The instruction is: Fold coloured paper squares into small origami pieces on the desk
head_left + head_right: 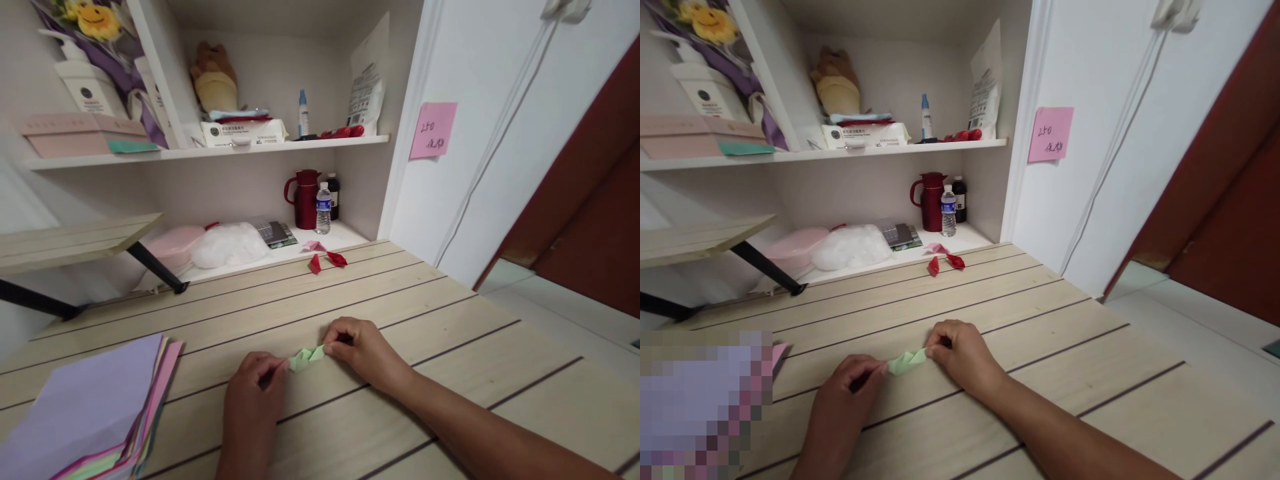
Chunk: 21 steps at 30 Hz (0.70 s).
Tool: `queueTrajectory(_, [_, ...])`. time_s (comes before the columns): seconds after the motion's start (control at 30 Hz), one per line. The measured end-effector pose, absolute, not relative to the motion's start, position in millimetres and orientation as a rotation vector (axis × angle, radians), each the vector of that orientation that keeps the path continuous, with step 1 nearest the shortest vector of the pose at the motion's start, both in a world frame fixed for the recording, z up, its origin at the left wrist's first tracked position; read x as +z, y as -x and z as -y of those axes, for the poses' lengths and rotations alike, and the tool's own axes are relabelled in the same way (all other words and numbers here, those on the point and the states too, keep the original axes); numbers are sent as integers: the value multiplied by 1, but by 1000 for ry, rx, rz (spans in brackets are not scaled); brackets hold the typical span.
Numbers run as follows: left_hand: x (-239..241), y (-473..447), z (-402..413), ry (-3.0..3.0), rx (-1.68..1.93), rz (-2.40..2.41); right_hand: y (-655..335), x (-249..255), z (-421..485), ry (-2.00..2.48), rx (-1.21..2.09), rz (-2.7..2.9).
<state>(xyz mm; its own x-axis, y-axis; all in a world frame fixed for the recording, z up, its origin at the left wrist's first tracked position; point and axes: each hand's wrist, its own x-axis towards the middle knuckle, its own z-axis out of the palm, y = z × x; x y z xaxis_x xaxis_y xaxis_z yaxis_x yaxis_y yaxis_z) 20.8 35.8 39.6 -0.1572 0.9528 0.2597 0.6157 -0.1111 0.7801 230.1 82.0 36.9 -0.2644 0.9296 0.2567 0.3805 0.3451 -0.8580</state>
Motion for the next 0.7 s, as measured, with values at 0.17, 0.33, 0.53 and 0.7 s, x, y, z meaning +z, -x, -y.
queueTrajectory(0.17, [36, -23, -36, -1780, 1099, -1759, -230, 41, -78, 1153, 848, 1853])
queueTrajectory(0.33, [29, -26, -36, -1756, 1090, -1837, -230, 43, -76, 1112, 842, 1891])
queueTrajectory(0.53, [36, -24, -35, -1802, 1136, -1682, -225, 48, -71, 953, 732, 2012])
queueTrajectory(0.7, [38, -22, -36, -1822, 1208, -1588, -224, 47, -70, 968, 749, 1964])
